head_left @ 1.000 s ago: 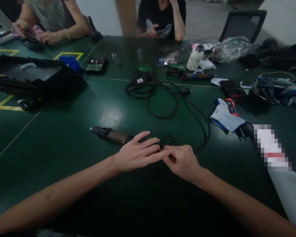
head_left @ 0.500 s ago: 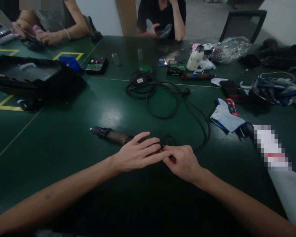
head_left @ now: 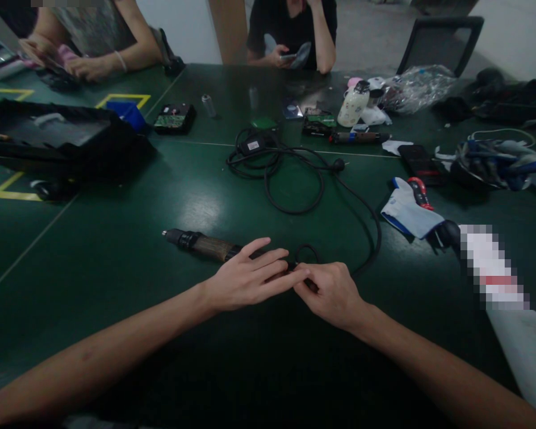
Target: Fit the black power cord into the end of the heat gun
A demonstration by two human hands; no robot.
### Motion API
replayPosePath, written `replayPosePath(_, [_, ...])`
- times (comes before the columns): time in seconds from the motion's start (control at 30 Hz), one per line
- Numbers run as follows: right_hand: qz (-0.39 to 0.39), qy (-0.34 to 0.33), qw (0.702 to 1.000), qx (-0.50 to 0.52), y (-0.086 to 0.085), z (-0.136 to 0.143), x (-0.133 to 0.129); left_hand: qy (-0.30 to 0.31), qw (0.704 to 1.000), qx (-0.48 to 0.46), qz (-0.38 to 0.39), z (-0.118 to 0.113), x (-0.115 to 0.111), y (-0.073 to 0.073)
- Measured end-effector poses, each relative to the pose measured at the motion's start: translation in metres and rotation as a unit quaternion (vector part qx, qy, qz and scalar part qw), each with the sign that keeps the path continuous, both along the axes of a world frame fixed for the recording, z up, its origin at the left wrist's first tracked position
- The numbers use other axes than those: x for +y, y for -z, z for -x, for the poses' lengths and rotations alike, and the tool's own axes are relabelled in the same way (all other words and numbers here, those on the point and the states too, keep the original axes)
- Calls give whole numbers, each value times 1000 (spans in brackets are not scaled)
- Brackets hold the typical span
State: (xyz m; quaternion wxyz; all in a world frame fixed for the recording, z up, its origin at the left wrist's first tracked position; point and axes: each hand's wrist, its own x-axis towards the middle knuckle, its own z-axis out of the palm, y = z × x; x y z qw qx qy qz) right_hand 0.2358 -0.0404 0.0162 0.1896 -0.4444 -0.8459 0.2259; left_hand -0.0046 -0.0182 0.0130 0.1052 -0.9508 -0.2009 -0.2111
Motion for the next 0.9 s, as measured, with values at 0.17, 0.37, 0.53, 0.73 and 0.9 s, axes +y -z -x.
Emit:
replayPosePath(0.17, [-4,-5,1000,-8,1,0,0,6,1000,-3,-5,0,-1,0])
replayPosePath(0.37, [-14,7,1000,-1,2,0,-1,-12,1000,-9,-1,-1,-1,0])
replayPosePath(0.53, [0,-4,1000,-14,2,0,-1,20,1000,0,-5,0,0,1])
replayPosePath(0.73, [0,3,1000,-7,2,-1,-1,1,1000,-1,-6,0,1,1])
replayPosePath(0.9, [4,-3,1000,-5,1,-1,-1,-1,1000,7,-8,0,0,2])
